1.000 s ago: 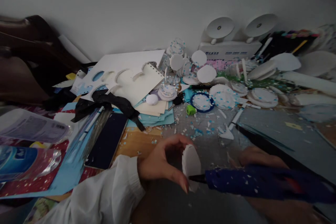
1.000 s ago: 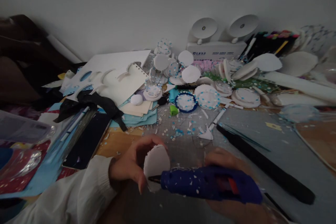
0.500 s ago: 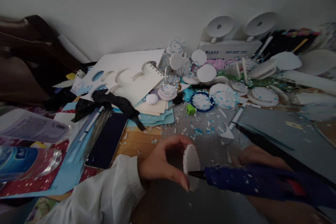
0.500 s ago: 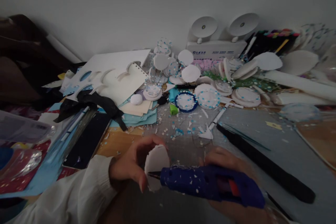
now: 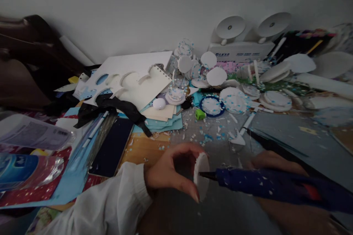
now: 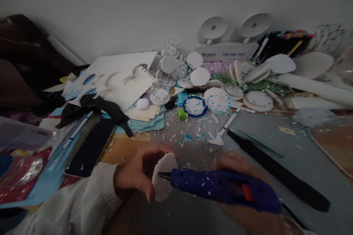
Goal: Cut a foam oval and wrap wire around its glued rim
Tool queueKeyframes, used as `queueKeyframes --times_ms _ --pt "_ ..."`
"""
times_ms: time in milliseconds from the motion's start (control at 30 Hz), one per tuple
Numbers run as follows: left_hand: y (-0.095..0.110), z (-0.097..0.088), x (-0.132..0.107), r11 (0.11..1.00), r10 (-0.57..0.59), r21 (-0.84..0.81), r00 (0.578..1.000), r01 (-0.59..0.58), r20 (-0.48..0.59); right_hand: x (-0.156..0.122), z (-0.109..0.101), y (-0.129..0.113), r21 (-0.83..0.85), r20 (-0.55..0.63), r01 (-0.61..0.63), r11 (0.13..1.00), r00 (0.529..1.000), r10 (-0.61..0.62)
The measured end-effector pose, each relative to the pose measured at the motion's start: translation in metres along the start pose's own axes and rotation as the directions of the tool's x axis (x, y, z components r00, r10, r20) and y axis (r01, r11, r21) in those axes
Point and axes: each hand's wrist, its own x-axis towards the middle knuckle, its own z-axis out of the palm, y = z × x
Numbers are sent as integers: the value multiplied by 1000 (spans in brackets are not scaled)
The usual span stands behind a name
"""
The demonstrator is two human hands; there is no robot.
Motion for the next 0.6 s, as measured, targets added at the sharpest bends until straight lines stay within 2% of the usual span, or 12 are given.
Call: queueKeyframes --times_ms 233,400,600 --pt "-2 -1 -1 999 -16 37 1000 16 -26 3 3 -1 69 -48 2 998 999 1" --pt "-2 -2 -2 998 5 64 1000 -3 -19 6 3 -4 -56 -78 -20 998 997 15" --pt "-3 -3 -3 1000 -1 25 1000 1 -8 7 4 -6 -25 -123 28 999 992 -30"
